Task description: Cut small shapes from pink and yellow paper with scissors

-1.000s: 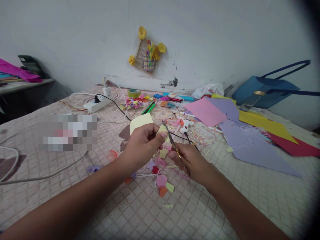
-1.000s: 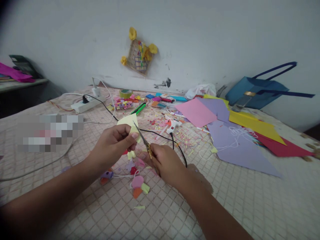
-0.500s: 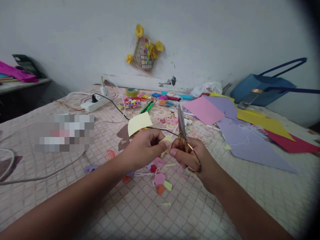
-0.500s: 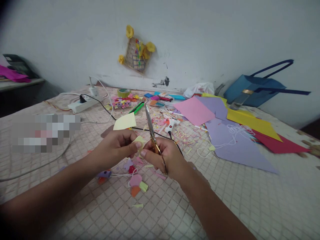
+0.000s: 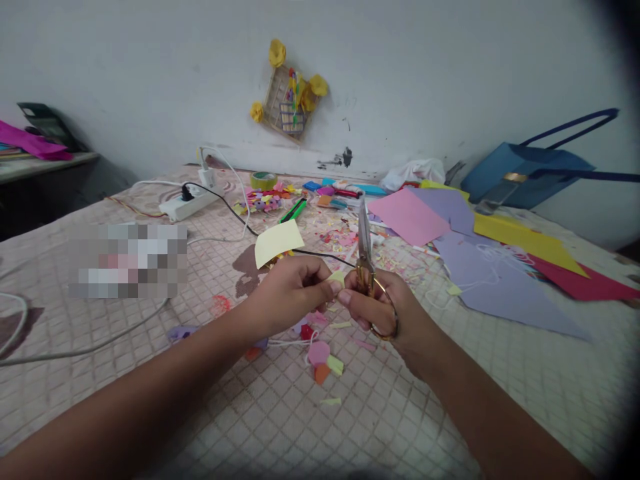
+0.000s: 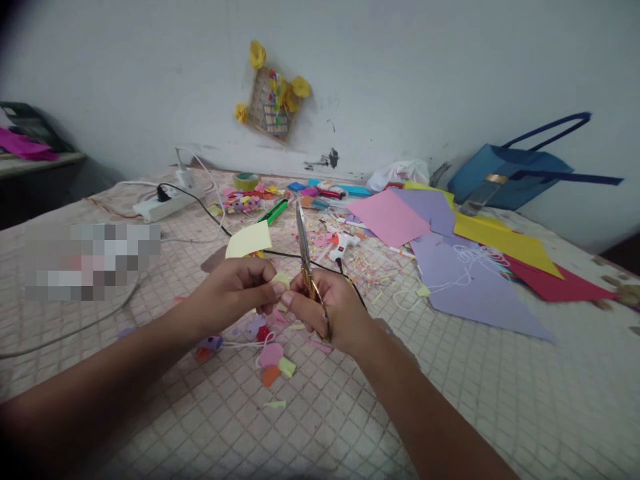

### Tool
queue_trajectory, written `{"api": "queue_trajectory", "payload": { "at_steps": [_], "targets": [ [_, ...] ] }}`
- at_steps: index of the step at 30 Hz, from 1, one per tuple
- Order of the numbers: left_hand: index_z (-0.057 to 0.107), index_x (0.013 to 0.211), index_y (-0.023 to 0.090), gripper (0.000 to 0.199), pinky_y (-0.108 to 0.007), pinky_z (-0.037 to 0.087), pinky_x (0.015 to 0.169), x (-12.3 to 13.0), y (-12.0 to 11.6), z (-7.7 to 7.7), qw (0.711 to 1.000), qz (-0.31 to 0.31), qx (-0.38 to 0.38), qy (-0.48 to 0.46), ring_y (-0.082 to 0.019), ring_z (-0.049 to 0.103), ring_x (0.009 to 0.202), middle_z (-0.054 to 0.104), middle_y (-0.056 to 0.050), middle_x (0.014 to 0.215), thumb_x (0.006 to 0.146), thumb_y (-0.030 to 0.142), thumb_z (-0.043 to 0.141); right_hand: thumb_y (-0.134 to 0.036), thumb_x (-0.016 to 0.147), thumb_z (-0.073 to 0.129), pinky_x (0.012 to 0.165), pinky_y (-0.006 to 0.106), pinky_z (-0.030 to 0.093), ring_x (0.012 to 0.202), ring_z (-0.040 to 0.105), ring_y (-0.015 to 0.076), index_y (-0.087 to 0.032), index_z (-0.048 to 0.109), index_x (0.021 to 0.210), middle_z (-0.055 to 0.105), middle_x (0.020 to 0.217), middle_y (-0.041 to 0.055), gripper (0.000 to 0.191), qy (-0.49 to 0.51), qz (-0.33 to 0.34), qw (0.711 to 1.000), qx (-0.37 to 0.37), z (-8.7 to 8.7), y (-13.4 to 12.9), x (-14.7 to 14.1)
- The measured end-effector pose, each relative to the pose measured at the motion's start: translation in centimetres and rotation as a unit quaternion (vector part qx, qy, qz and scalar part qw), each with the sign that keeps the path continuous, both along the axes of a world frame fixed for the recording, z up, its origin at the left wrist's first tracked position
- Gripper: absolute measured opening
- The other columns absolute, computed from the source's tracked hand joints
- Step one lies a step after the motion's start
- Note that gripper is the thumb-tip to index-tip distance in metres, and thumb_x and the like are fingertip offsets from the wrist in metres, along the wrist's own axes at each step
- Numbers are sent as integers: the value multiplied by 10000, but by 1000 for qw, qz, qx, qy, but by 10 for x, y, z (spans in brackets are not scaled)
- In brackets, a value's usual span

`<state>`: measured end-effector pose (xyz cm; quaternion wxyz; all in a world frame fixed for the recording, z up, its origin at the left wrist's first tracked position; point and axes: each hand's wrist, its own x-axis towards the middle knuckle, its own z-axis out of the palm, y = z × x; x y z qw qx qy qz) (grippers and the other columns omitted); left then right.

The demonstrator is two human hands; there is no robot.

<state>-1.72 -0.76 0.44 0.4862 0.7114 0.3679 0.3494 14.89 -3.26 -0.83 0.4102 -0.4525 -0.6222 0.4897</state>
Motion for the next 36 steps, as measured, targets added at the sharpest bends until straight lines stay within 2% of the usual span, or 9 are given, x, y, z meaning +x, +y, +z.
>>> {"api": "queue_trajectory", "payload": {
  "at_steps": [6,11,15,22,27,31,36],
  "targets": [
    [510,604,136,201,-197,406,485,7,-3,-4,991,5,-83,-101,-67,498,470,533,31,514,734,258,602,-276,730,615,359,175,257,378,320,50,-189,469,686,405,456,-88,175,49,16,998,35,-7,3,1],
    [538,676,139,173,-190,403,498,15,-11,-11,972,24,-115,-202,-60,494,501,531,38,568,727,279,626,-324,740,622,359,186,271,374,335,60,-199,447,669,417,444,-85,227,77,-16,994,76,-11,2,-4],
    [546,712,145,146,-186,400,512,21,-19,-13,960,60,-132,-240,-65,496,541,542,31,605,712,259,639,-405,785,566,353,198,269,362,337,68,-210,416,641,406,430,-77,285,64,-55,991,105,-10,-3,-10],
    [533,713,164,112,-174,372,470,24,-25,-14,962,120,-96,-227,-60,456,529,504,38,623,745,257,587,-366,789,587,381,188,291,421,358,65,-207,405,659,417,511,-71,275,94,-37,989,106,-11,-7,-18],
    [515,691,161,125,-191,403,516,20,-23,-9,975,104,-70,-185,-73,487,549,516,35,612,767,254,551,-386,774,601,386,194,284,426,357,71,-207,399,668,400,506,-75,290,87,-37,992,89,-15,-3,-19],
    [521,687,146,138,-190,393,541,12,-19,-1,980,109,-27,-165,-73,478,580,525,25,629,768,254,549,-479,798,534,407,208,303,453,362,84,-201,432,727,386,530,-66,304,16,-35,996,80,-9,-3,-15],
    [523,674,145,163,-177,349,500,3,-11,7,975,151,12,-163,-60,433,533,479,45,582,748,276,583,-506,894,321,518,244,352,569,404,114,-198,410,735,423,640,-23,358,-102,28,982,159,-2,-6,-8]
  ]
}}
